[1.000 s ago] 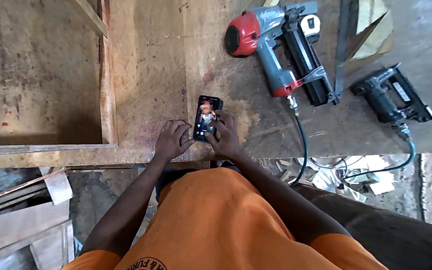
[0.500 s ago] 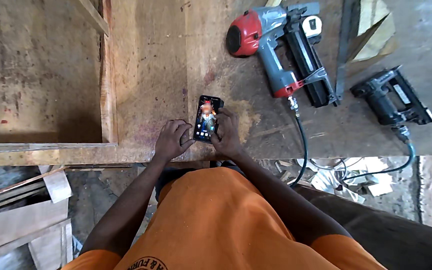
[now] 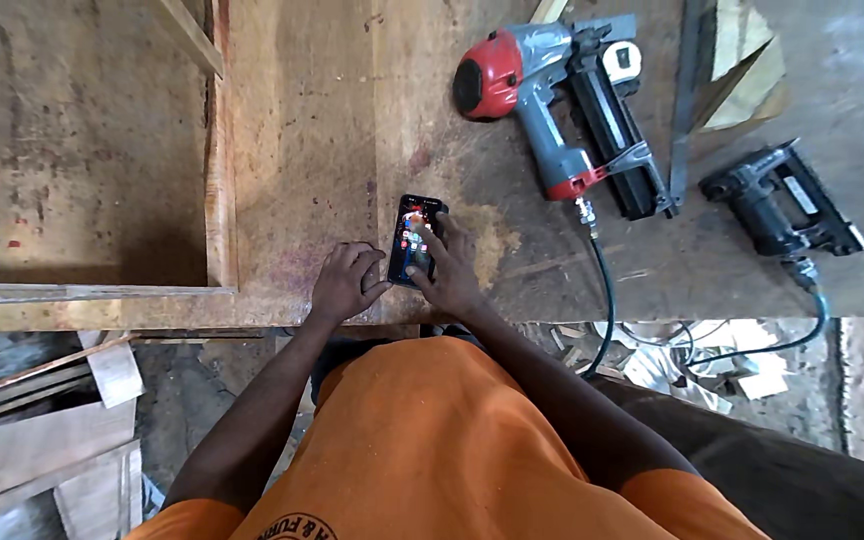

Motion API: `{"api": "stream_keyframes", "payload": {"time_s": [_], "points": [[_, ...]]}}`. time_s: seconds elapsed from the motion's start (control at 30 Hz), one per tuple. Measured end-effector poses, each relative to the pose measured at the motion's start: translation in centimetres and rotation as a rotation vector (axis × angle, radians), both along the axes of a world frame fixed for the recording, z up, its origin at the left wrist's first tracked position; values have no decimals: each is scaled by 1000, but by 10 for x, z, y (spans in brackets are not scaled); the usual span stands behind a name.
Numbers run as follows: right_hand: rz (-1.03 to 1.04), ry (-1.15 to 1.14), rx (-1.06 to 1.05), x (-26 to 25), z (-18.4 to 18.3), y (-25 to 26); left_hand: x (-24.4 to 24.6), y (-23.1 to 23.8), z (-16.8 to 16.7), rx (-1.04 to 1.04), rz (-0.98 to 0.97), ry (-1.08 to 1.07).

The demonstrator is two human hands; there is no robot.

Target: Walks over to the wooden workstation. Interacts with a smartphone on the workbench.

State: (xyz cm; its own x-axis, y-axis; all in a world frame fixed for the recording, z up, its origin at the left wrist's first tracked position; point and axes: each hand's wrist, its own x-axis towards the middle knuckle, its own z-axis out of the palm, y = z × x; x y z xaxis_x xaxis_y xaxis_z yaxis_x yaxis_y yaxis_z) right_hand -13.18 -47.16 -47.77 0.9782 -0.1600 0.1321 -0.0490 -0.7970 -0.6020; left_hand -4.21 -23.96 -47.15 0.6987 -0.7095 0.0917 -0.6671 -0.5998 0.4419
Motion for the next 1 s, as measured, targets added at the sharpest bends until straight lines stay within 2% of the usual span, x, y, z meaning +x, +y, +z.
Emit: {"api": "stream_keyframes", "payload": {"time_s": [0.23, 0.63, 1.0], "points": [[50, 104, -126, 4, 2, 3, -1, 0, 1, -11, -2, 7], [-69, -68, 110, -1, -9, -1, 0, 0, 0, -2, -8, -7], [-111, -92, 168, 2, -5, -2, -4, -3, 6, 21, 36, 50]]}}
